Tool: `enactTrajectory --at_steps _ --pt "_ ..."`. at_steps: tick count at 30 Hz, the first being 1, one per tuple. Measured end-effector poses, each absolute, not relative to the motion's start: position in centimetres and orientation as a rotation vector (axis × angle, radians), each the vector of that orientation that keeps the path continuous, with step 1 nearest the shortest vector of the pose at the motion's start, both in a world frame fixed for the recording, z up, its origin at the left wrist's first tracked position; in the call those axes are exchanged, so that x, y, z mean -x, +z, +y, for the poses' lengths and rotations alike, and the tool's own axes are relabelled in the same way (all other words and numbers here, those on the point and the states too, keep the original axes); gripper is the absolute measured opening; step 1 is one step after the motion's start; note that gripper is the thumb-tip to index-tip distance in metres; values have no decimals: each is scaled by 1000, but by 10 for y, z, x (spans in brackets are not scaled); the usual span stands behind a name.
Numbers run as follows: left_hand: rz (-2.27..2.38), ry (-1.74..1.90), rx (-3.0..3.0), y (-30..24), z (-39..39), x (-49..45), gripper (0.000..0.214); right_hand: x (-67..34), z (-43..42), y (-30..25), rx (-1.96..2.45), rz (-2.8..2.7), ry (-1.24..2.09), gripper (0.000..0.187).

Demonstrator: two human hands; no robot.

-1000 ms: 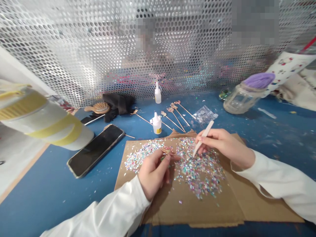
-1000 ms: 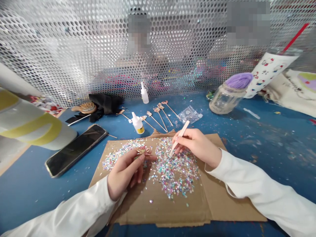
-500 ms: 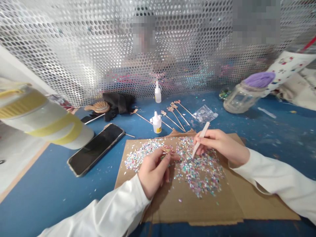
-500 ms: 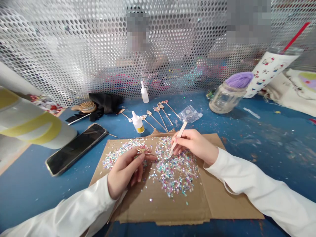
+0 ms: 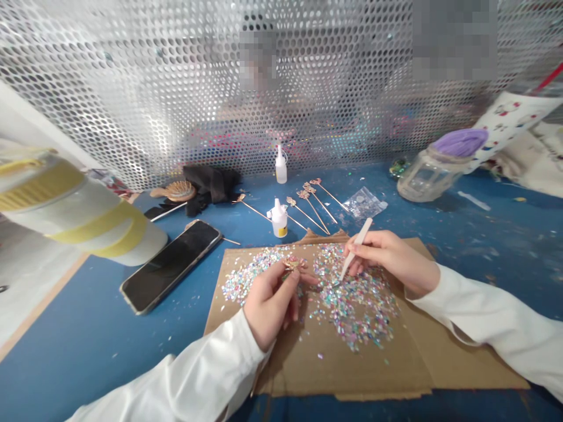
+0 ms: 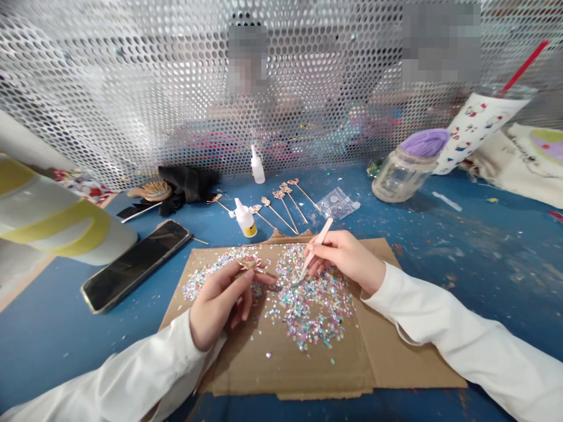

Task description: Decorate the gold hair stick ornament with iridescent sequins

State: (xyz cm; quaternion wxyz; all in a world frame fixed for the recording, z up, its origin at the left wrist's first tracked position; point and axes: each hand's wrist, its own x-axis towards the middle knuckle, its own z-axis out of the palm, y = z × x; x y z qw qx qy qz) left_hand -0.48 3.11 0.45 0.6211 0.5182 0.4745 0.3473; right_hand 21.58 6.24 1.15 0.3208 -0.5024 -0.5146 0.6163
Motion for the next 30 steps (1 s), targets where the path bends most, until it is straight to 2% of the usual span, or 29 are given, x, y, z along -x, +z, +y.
enactTrajectory --at_steps 12,22,30 --pt "1108 874 -1143 4 33 3 23 -216 62 10 1305 -1334 1611 29" --pt "1140 703 -1493 0 29 6 27 -211 57 17 1223 -1461 1441 24" --pt "1187 653 -1669 -1 31 8 27 -209 58 13 1246 -1530 1401 27"
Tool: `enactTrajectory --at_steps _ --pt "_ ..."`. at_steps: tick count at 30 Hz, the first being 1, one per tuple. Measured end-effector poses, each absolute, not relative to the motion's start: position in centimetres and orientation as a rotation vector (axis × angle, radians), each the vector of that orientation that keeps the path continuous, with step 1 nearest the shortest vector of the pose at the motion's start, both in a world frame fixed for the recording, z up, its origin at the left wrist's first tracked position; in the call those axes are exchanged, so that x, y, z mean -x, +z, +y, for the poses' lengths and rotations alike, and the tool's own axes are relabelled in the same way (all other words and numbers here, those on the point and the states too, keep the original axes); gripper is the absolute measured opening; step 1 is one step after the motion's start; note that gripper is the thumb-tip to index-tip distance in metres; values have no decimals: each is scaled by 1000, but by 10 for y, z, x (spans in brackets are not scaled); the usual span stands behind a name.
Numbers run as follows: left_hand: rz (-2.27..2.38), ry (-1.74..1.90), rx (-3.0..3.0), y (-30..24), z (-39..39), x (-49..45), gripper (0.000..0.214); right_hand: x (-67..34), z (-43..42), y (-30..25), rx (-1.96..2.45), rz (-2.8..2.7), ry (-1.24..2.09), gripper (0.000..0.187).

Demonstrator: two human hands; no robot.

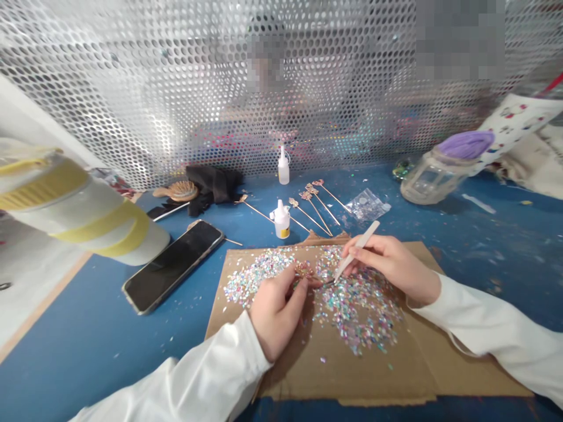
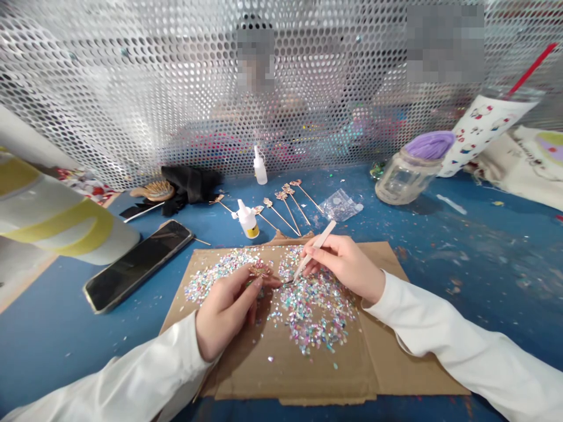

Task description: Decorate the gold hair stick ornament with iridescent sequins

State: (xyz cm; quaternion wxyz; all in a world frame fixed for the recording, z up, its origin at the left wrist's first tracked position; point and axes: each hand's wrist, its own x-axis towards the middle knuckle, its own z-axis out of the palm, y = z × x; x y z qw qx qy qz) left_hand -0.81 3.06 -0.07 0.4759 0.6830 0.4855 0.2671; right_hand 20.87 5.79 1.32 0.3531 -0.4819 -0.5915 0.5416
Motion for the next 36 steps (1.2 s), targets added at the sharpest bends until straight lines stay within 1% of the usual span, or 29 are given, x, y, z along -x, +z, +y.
enactTrajectory --at_steps 10,24,36 --pt "1164 657 -1640 -2 30 8 26 -208 59 10 1256 -1497 1464 32" --pt "1182 634 -1590 0 30 7 27 -209 58 9 1189 -1527 1497 25" --pt "1145 701 -1467 -5 31 7 26 -209 59 6 1130 -1510 1512 23"
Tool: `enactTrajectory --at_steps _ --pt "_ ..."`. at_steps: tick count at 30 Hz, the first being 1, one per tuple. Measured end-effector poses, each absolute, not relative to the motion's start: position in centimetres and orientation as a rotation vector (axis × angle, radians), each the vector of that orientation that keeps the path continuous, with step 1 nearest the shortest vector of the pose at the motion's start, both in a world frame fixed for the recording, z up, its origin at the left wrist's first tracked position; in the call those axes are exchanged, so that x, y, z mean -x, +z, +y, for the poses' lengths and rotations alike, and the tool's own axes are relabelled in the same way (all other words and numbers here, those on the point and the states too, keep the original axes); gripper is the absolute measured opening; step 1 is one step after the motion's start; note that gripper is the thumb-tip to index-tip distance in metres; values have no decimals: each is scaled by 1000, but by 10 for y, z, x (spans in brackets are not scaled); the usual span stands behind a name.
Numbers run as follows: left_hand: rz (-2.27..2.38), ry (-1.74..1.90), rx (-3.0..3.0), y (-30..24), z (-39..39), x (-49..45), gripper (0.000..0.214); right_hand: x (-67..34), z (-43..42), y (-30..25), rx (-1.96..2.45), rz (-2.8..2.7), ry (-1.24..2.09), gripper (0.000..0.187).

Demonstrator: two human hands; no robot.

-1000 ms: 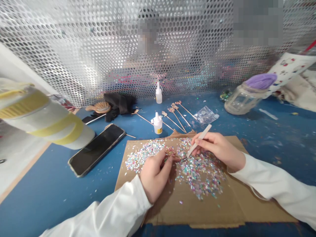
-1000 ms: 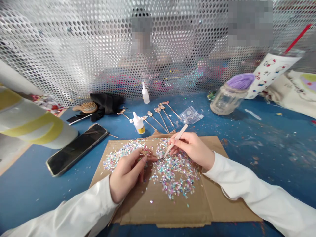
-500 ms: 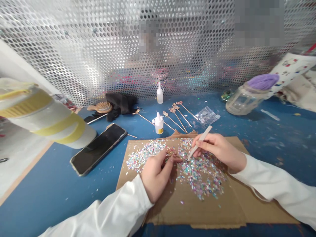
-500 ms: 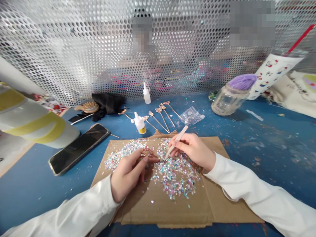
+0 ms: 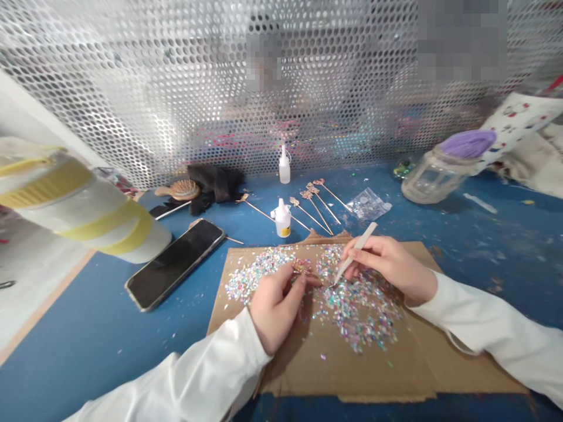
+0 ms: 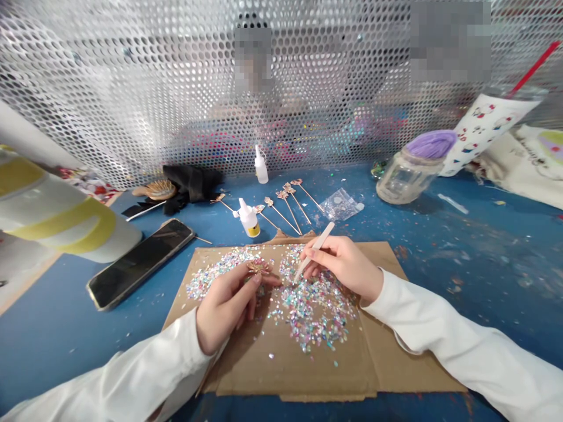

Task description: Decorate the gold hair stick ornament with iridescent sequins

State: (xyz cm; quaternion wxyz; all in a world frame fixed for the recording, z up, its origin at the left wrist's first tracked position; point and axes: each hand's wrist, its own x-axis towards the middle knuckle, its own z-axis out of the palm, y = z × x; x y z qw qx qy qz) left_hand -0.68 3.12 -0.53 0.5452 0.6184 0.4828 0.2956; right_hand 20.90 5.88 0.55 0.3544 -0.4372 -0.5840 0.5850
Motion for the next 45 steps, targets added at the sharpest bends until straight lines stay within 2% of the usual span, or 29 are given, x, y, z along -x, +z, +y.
enactTrajectory --at_steps 32,45 --pt "1184 724 -1462 -8 31 5 22 -199 40 22 1065 -1580 1325 13" --pt "1052 855 -1179 3 36 3 22 -197 37 37 1044 -1646 1125 15"
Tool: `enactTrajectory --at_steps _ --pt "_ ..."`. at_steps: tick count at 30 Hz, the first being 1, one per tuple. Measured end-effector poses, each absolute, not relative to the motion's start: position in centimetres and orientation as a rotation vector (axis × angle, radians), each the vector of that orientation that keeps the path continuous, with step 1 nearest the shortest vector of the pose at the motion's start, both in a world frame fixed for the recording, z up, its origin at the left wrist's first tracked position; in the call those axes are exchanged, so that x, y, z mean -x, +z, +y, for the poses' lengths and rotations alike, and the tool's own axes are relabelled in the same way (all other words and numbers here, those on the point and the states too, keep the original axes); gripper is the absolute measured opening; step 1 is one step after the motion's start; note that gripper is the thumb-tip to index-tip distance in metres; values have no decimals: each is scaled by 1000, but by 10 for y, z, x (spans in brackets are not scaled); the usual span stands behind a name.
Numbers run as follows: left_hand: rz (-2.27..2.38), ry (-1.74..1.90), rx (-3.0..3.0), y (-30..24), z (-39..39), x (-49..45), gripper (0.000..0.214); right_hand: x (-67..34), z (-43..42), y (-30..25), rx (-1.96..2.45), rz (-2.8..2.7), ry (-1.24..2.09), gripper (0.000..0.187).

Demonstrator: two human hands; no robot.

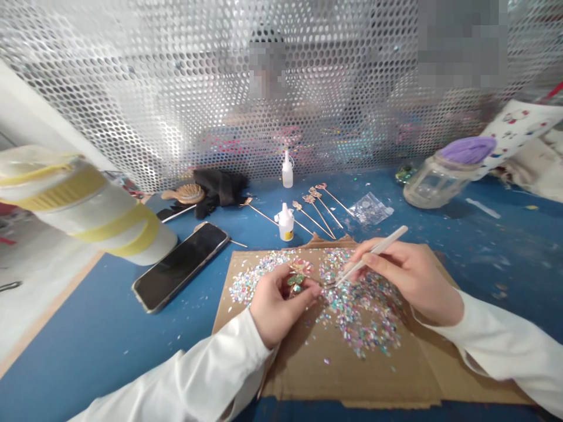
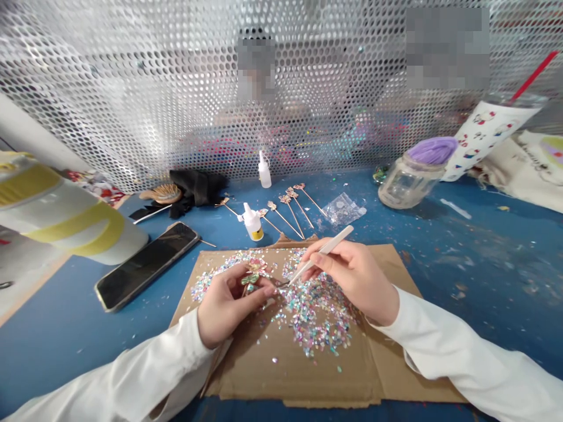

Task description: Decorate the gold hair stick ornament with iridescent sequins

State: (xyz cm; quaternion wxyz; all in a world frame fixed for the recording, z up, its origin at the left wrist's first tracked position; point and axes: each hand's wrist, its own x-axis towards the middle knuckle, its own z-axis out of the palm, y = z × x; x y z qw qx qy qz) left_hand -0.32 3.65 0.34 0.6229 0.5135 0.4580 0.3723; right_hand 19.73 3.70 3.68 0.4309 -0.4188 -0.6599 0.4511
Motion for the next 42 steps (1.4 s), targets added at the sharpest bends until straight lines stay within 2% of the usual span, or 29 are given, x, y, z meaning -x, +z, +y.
enactTrajectory --at_steps 14,20,32,38,42 --pt "973 968 -986 3 36 6 28 -197 27 42 1046 -1801 882 19" --pt "890 873 -930 7 37 8 37 -201 31 45 971 -1817 956 17" --pt "841 838 -912 4 40 10 36 -209 33 54 978 -1809 990 17" --pt "853 824 -985 1 39 12 31 -218 46 56 926 -1553 1245 15" --pt "880 811 -1001 2 37 11 31 -234 60 55 1174 -1820 1155 30"
